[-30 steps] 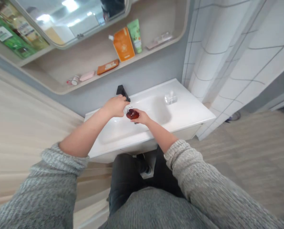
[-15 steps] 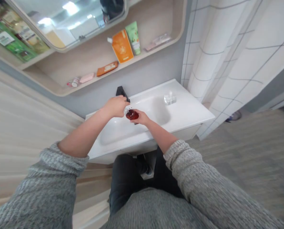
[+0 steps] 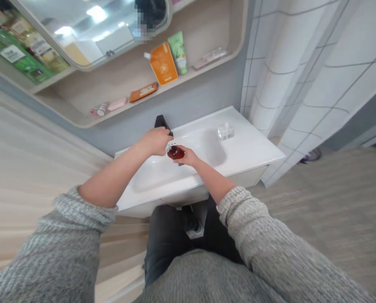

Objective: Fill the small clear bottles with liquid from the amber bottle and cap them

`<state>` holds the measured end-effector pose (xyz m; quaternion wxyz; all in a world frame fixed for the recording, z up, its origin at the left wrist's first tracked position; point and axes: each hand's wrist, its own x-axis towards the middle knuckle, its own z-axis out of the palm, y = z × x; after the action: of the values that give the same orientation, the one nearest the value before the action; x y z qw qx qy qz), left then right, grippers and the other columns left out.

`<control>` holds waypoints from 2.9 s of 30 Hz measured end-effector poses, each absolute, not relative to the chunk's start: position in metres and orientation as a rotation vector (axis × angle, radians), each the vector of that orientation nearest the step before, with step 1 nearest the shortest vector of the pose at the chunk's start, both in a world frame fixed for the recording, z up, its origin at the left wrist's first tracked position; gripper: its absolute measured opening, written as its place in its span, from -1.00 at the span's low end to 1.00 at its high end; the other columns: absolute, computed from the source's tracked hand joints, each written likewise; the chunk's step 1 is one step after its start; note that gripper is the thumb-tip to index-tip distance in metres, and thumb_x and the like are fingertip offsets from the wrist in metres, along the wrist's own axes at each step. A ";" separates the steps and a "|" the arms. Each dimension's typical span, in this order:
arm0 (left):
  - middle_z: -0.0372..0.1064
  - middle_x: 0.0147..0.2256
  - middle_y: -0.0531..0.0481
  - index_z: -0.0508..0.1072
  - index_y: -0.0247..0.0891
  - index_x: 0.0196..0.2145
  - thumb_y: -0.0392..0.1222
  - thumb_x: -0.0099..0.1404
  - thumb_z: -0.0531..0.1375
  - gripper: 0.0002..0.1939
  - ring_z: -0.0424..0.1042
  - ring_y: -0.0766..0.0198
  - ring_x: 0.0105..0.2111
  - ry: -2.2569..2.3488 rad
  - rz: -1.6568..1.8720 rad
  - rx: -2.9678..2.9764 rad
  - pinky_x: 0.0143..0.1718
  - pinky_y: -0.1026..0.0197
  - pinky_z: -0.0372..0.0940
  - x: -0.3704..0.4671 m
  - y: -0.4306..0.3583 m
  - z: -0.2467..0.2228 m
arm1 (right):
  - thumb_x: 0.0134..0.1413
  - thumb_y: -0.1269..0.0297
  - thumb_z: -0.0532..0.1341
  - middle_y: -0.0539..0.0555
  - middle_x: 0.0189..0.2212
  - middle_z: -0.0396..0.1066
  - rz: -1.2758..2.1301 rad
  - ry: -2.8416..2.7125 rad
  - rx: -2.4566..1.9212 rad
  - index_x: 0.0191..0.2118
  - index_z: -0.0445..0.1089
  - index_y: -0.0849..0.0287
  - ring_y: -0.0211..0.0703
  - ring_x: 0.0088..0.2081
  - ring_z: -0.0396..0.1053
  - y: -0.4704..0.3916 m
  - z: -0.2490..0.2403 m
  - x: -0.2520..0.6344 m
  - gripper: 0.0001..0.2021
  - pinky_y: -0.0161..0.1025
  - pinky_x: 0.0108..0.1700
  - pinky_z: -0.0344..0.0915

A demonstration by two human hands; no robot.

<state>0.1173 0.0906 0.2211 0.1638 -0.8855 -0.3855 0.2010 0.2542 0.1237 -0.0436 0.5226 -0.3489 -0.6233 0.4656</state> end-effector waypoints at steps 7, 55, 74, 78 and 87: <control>0.52 -0.02 -0.26 0.64 -0.14 0.13 -0.13 0.18 0.29 -0.46 0.42 -0.16 0.08 -1.084 0.573 -2.531 0.01 -0.02 0.35 0.119 0.091 0.220 | -0.30 0.12 0.66 0.16 0.12 0.59 1.175 -1.458 -0.807 0.30 0.48 0.12 0.21 0.12 0.57 0.122 -0.045 0.254 -0.07 0.22 0.21 0.55; 0.57 0.02 -0.09 0.60 -0.12 0.22 -0.03 0.00 0.46 -0.23 0.53 -0.05 0.03 -1.484 -0.101 -2.812 0.13 0.02 0.39 0.048 0.110 0.178 | -0.30 0.04 0.66 0.19 0.15 0.59 1.145 -1.511 -0.774 0.29 0.49 0.17 0.22 0.16 0.54 0.117 -0.037 0.258 -0.06 0.18 0.35 0.40; 0.49 0.02 -0.09 0.38 -0.11 0.03 -0.01 0.00 0.57 -0.30 0.62 0.07 -0.03 -2.173 -2.348 -2.062 0.16 -0.13 0.45 -0.062 -0.001 -0.041 | -0.29 -0.08 0.64 0.13 0.01 0.60 1.025 -1.481 -0.912 0.18 0.49 0.10 0.16 0.04 0.54 0.115 -0.028 0.264 -0.14 0.14 0.24 0.46; 0.53 0.00 -0.10 0.38 -0.11 0.06 0.03 0.02 0.57 -0.28 0.62 0.04 -0.03 -2.210 -2.235 -2.166 0.16 -0.14 0.46 -0.061 0.000 -0.043 | -0.23 -0.07 0.62 0.15 0.03 0.59 0.838 -1.437 -1.009 0.21 0.46 0.10 0.14 0.04 0.54 0.103 -0.008 0.287 -0.15 0.11 0.21 0.48; 0.55 0.03 -0.14 0.38 -0.11 0.06 0.12 0.00 0.57 -0.24 0.63 0.00 -0.03 -2.138 -2.193 -2.334 0.17 -0.19 0.47 -0.058 -0.003 -0.040 | -0.25 -0.08 0.63 0.20 0.03 0.59 0.600 -1.179 -1.166 0.14 0.43 0.10 0.18 0.05 0.57 0.055 0.007 0.444 -0.18 0.24 0.22 0.47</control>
<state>-0.0585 -0.0030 -0.0398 -0.3472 -0.5684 -0.5207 -0.5341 0.4439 0.0546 0.0074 0.6360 -0.5104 -0.5160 0.2624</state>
